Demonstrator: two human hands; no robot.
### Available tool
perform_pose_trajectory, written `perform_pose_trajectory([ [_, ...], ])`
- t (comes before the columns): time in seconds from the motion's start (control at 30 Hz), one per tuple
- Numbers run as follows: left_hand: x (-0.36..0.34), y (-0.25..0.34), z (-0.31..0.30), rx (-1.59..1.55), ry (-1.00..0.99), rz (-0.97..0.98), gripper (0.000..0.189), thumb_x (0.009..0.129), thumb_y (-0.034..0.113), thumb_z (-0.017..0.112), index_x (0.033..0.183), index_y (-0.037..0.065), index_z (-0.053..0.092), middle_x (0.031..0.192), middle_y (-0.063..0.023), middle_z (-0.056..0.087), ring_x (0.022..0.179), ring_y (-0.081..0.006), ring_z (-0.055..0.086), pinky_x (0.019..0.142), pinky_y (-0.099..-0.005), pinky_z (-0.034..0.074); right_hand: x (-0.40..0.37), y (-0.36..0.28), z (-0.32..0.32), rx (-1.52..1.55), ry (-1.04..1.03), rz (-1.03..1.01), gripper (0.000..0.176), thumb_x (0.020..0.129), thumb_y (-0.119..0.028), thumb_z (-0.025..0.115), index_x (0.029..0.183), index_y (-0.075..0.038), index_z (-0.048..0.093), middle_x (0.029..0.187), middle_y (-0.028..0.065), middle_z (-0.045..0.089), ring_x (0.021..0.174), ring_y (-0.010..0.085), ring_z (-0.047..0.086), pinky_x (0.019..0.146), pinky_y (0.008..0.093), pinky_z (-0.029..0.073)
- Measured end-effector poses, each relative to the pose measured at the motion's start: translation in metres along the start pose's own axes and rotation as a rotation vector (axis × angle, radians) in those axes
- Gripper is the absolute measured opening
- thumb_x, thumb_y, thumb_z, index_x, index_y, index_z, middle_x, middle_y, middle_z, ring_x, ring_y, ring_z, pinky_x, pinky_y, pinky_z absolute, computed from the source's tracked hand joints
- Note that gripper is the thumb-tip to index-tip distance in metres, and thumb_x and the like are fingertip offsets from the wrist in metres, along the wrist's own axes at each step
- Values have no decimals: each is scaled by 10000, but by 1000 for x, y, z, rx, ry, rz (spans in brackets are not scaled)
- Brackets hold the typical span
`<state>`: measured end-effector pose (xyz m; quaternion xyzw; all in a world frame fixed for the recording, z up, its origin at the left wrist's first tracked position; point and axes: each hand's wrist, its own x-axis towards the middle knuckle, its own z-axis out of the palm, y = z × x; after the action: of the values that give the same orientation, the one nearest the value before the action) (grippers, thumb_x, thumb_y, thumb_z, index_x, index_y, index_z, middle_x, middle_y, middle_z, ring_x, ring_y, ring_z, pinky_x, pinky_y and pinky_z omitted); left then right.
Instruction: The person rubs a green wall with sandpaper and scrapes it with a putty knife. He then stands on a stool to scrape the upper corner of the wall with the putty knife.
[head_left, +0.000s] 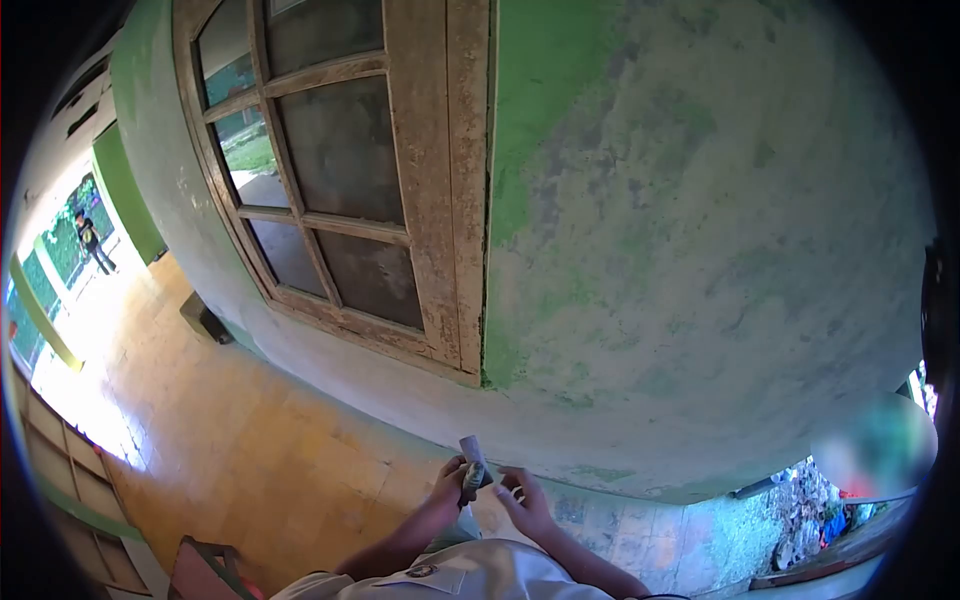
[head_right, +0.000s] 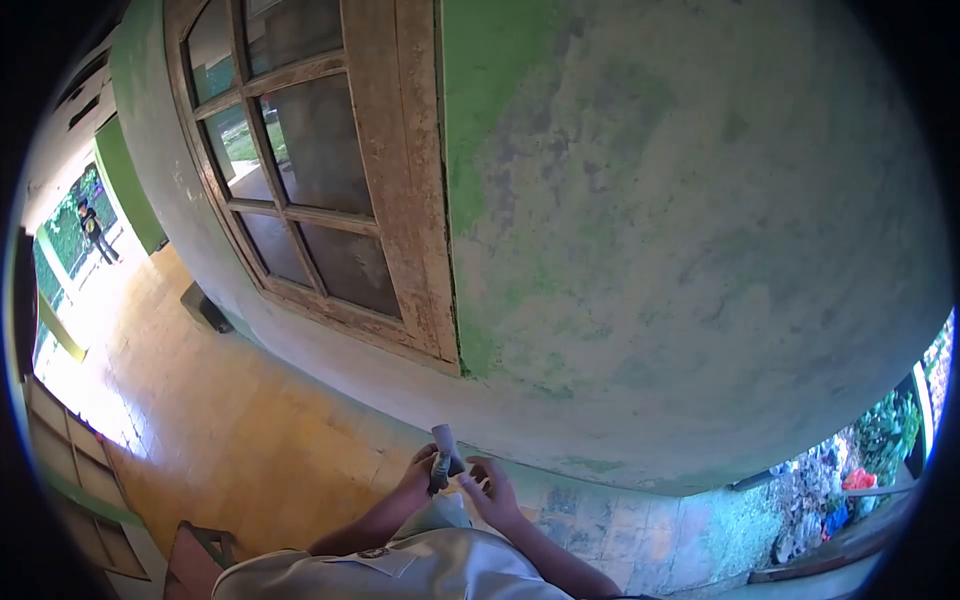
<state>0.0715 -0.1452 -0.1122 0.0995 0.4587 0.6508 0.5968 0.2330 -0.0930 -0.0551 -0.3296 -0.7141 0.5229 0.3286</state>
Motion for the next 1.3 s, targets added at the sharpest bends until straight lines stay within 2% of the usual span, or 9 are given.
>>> perform_pose_trajectory([
  [0.07, 6, -6, 12, -42, 72, 125, 209, 855, 158, 555, 1022, 52, 486, 806, -57, 574, 673, -118, 567, 553, -239, 465, 4, -9, 0, -125, -213, -35, 360, 813, -238, 647, 1083, -28, 536, 907, 73, 525, 770, 141, 549, 579, 263, 452],
  [0.2, 13, -3, 42, -150, 91, 149, 243, 860, 137, 570, 1051, 41, 454, 893, -81, 561, 745, -138, 574, 638, -262, 482, 9, -2, 10, -88, -149, -44, 335, 795, -243, 669, 1002, 1, 570, 911, 101, 531, 763, 180, 561, 601, 273, 466],
  [0.43, 36, 41, 55, -114, -11, 274, 203, 871, 141, 556, 1007, 39, 445, 873, -79, 550, 725, -125, 563, 613, -254, 478, 51, -12, 10, -107, -88, -107, 296, 773, -218, 683, 942, 8, 593, 896, 129, 547, 804, 233, 559, 639, 311, 461],
  [0.57, 58, 86, 44, 75, -52, 359, 158, 880, 165, 540, 950, 56, 449, 868, -72, 546, 641, -96, 529, 518, -236, 421, 89, -27, 0, -122, -2, -379, 222, 804, -146, 610, 961, 5, 569, 920, 129, 558, 872, 243, 546, 770, 315, 441],
  [0.63, 67, 113, 38, 36, -30, 440, 153, 875, 164, 540, 952, 61, 456, 840, -55, 537, 613, -90, 513, 499, -225, 396, 111, -59, -8, 402, 17, -145, 242, 818, -206, 573, 921, 11, 547, 879, 124, 558, 803, 259, 554, 777, 356, 430],
  [0.7, 78, 138, 26, 56, -15, 496, 165, 868, 161, 546, 963, 58, 459, 808, -37, 526, 599, -94, 501, 498, -225, 394, 140, -89, -21, 559, 30, -295, 287, 834, -269, 545, 936, -3, 504, 853, 115, 539, 763, 246, 560, 779, 380, 435],
  [0.83, 88, 203, 7, 125, -201, 478, 179, 851, 170, 575, 950, 59, 477, 760, -2, 508, 613, -76, 474, 498, -202, 350, 189, -151, -49, 475, 98, -600, 330, 828, -308, 581, 951, -61, 401, 748, 71, 456, 667, 208, 530, 681, 365, 440],
  [1.03, 116, 268, -4, 254, -307, 652, 234, 751, 214, 704, 811, 45, 554, 715, 12, 541, 667, -77, 499, 584, -229, 380, 228, -225, -73, 517, 82, -960, 304, 844, -308, 588, 825, -105, 362, 577, 8, 352, 457, 116, 325, 446, 268, 282],
  [1.3, 150, 310, -9, 385, -294, 621, 182, 747, 163, 698, 762, 35, 570, 729, 17, 555, 669, -69, 489, 603, -235, 381, 241, -296, -91, 530, 123, -1243, 306, 845, -267, 547, 645, -140, 354, 481, -38, 340, 399, 78, 273, 406, 228, 218],
])
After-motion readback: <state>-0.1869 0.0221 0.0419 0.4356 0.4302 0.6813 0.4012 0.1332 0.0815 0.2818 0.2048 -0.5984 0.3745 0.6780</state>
